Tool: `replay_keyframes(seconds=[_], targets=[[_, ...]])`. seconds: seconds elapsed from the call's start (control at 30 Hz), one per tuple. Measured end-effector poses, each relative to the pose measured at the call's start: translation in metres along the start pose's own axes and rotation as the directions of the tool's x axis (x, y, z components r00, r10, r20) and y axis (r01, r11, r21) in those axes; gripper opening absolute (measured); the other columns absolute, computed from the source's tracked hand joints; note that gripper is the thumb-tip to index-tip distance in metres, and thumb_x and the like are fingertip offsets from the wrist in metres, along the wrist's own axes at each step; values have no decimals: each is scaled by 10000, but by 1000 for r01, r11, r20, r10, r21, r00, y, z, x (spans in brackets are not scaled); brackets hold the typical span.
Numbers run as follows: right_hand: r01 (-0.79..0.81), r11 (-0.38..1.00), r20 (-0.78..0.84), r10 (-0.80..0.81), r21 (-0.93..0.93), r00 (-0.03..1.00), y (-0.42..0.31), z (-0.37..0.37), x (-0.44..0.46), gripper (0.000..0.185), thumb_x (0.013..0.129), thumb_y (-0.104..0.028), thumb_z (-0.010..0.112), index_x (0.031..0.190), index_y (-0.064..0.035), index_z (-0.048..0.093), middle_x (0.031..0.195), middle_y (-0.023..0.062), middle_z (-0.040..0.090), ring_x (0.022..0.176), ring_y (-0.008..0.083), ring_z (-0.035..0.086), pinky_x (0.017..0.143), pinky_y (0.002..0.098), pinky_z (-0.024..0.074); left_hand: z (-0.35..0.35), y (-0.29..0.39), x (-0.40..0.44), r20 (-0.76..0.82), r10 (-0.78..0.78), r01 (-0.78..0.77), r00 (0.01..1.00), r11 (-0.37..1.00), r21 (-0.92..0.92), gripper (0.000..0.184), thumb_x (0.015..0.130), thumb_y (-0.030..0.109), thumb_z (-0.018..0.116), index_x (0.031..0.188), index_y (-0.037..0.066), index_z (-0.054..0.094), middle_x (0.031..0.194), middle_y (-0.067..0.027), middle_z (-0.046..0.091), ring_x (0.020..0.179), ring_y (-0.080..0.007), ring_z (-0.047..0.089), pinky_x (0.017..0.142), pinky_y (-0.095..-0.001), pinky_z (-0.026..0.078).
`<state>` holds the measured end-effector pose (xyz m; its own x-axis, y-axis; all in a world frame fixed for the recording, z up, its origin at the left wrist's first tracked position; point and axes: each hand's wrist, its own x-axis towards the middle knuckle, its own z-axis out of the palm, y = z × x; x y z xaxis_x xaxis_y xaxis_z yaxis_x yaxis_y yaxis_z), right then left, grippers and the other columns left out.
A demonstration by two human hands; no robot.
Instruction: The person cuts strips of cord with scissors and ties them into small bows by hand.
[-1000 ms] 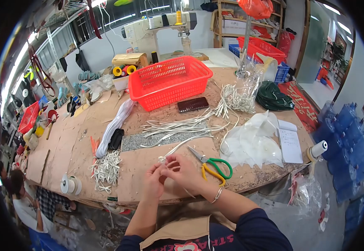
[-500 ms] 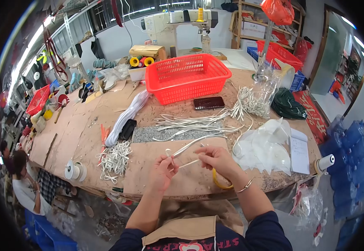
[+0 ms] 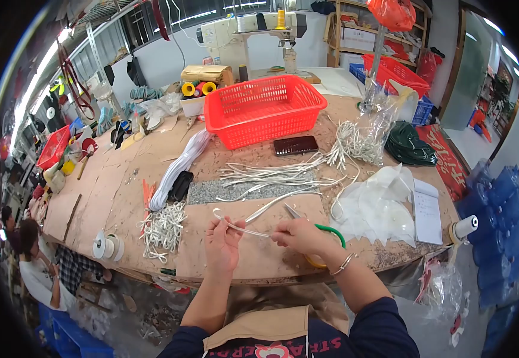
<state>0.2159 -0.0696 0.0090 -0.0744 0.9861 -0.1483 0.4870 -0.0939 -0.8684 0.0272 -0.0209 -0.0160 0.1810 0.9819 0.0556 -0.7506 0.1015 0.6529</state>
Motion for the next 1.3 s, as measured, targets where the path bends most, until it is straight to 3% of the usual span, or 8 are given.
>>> replay_keyframes(seconds=[0.13,0.2,0.33,0.5,0.87,1.07,1.13,1.3], targets=[[169,949,-226,-232,-267,946,-14,-25,10,135,749,-174,631,769,-41,628,646,59,592,597,178,570,565,299,456,-15,-2,5,133,-176,50,975,764,643,69,854,93,513,879,38,545,770,-37,609,735,-118,580,687,-236,444],[561,662,-101,-686,-497,720,-31,-28,12,105,712,-164,642,727,-62,625,662,68,569,630,232,558,574,333,456,-8,-4,2,132,-229,65,964,688,722,85,849,95,523,889,26,553,756,-37,613,727,-103,573,669,-218,433],[701,421,138,-795,-576,591,-41,-19,23,90,684,-145,661,705,-69,618,673,63,555,644,244,546,594,325,452,3,1,2,189,-450,98,873,541,835,124,835,89,544,909,-4,580,771,-44,623,715,-86,563,642,-205,426],[602,713,-47,-658,-360,752,-23,-18,34,61,722,-134,621,748,-80,630,728,80,576,710,266,561,614,348,459,-5,8,8,277,-526,167,804,647,744,127,819,68,567,920,-4,598,776,-40,613,692,-78,554,632,-197,431],[578,610,-185,-758,-543,625,-9,14,14,96,753,-115,564,778,-23,555,837,93,563,826,274,527,705,367,424,-2,-13,-3,130,-319,277,939,923,269,117,828,50,557,944,30,563,784,-11,562,638,-75,518,617,-191,434],[250,921,-7,-264,-300,964,-10,19,0,107,791,-77,529,860,-19,586,839,115,585,720,291,554,650,353,442,-14,-15,-2,126,-283,183,951,841,509,132,826,53,560,957,35,555,791,-8,563,656,-74,523,620,-198,437],[280,948,-219,-244,151,945,-6,24,-6,163,794,-44,541,944,-40,606,869,111,605,719,269,580,651,319,461,-18,-9,2,111,-415,376,903,888,264,125,829,54,552,953,37,561,798,-10,568,650,-73,520,611,-197,433],[658,747,-141,-664,-96,734,5,25,-5,233,760,4,581,982,-59,612,872,87,612,784,226,597,686,295,474,-17,-5,-1,203,-541,522,816,841,145,111,834,52,535,941,36,561,799,-14,569,638,-76,516,593,-196,431]])
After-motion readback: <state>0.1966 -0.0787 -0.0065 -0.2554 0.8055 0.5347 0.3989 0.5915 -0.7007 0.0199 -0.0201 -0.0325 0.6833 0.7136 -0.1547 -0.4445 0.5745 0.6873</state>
